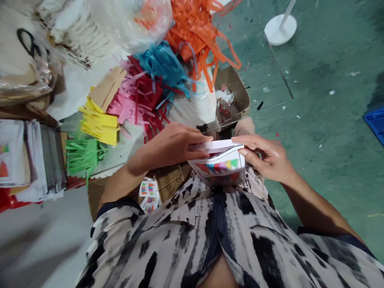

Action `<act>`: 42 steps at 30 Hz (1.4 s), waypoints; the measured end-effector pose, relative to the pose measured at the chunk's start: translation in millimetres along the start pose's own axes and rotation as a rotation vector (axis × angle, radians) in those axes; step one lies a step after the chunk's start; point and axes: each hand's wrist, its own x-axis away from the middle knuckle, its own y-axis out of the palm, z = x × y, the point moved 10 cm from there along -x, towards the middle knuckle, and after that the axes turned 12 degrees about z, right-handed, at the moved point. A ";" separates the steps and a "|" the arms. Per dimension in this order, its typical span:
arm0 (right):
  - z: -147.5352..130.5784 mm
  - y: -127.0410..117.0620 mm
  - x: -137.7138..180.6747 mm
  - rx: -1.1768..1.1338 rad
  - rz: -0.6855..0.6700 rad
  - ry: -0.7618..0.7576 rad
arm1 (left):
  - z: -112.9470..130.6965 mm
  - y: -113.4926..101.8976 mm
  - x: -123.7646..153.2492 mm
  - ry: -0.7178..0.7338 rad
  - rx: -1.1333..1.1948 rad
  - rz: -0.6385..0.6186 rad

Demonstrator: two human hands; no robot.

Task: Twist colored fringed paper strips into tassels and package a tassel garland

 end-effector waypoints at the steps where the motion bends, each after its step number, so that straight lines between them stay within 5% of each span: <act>1: 0.2 0.5 -0.3 -0.005 0.005 -0.009 | 0.9 -0.6 1.1 0.003 -0.025 -0.007; 14: 12.8 3.7 2.9 -0.033 0.016 0.101 | -0.8 1.6 11.5 0.052 -0.039 0.119; 25: 16.9 12.7 -0.1 -0.036 -0.006 0.144 | 16.5 4.7 3.6 0.205 -0.422 -0.168; 31: 15.8 10.4 -0.2 -0.009 0.001 0.117 | 11.5 7.9 0.9 0.126 -0.433 -0.066; 34: 18.9 5.5 1.9 -0.040 0.011 0.139 | -0.7 3.0 2.8 0.031 -0.188 0.017; 37: 23.0 -1.3 4.1 -0.077 0.048 0.167 | -23.1 -0.3 8.8 -0.109 0.348 0.063; 42: 30.7 -4.6 8.1 -0.096 0.067 0.203 | -70.2 20.3 29.1 -0.458 0.898 0.135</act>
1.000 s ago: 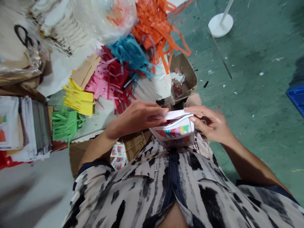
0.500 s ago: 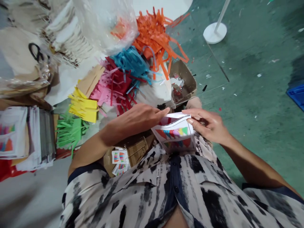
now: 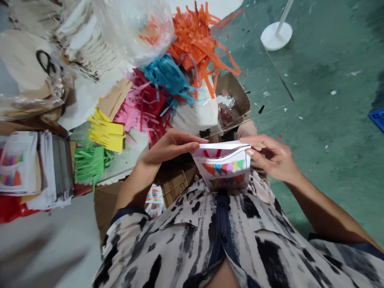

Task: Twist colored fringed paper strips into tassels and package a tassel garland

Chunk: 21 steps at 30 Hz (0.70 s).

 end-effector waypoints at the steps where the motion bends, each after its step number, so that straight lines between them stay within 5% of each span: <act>1: 1.9 0.2 0.5 -0.002 -0.005 0.004 | -6.4 0.3 1.1 -0.019 0.035 0.011; 14: 21.2 14.4 -9.0 -0.064 -0.009 0.159 | -18.3 17.2 28.6 0.217 0.152 0.368; 21: 23.0 16.7 -9.0 -0.059 -0.011 0.190 | -19.6 28.9 42.0 0.492 0.030 0.386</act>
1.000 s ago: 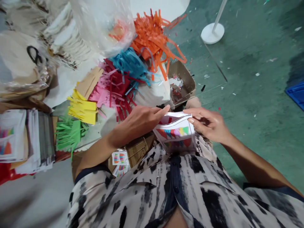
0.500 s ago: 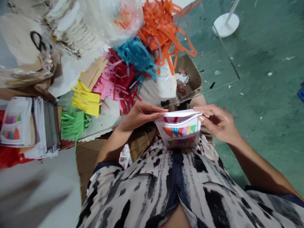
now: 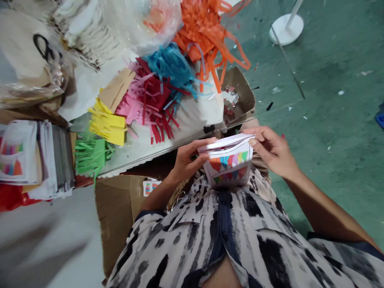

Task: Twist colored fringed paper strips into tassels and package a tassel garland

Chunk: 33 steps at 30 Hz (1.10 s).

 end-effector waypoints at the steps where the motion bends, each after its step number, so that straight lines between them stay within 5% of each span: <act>1: -0.1 0.4 -0.1 -0.005 -0.002 0.004 | 1.5 0.0 1.2 0.027 0.003 0.000; 8: -12.0 5.9 -1.0 -0.099 0.009 -0.042 | -5.9 -3.9 6.3 -0.130 0.114 0.099; 14: -29.6 1.7 -1.7 -0.034 0.116 -0.158 | 15.2 -11.4 -0.7 -0.021 0.018 0.205; 19: -53.1 13.2 -3.2 -0.068 -0.082 -0.220 | 24.9 -11.7 -4.3 0.044 -0.026 0.190; 23: -77.9 30.9 -2.3 0.122 -0.228 -0.393 | 33.0 -14.4 -4.5 0.117 -0.014 0.161; 27: -87.5 37.6 -7.1 0.108 -0.216 -0.422 | 38.7 -11.0 -6.3 0.125 -0.026 0.055; 33: -91.4 42.4 -6.2 0.119 -0.199 -0.499 | 56.4 -15.8 -9.5 0.197 -0.194 0.080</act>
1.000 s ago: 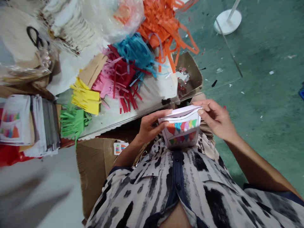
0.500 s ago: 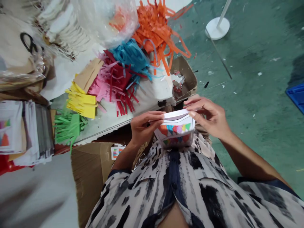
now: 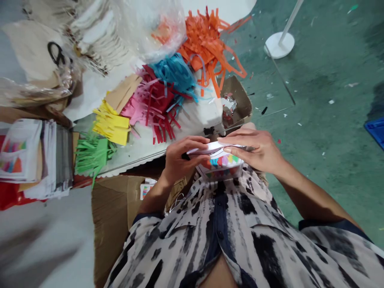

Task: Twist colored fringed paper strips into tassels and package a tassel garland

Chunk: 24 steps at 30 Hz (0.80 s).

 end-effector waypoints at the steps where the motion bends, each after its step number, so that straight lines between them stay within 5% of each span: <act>1: -0.4 1.6 0.1 0.012 -0.008 -0.011 | 0.9 0.6 0.6 0.000 -0.029 -0.006; 5: -4.3 11.9 0.0 0.027 -0.072 -0.060 | -4.2 -1.1 6.4 -0.024 -0.139 0.024; 10: -15.2 20.6 -13.2 0.007 -0.097 -0.118 | 14.2 -19.4 9.2 0.198 -0.117 0.127; 14: -36.5 35.5 -31.5 0.016 -0.134 -0.246 | 27.6 -35.8 7.3 0.211 -0.288 0.102; 19: -67.3 73.3 -45.0 -0.036 -0.252 -0.425 | 45.8 -62.5 15.7 0.237 -0.523 0.130; 24: -81.1 116.4 -63.9 -0.105 -0.336 -0.386 | 47.2 -107.2 32.3 0.212 -0.501 0.222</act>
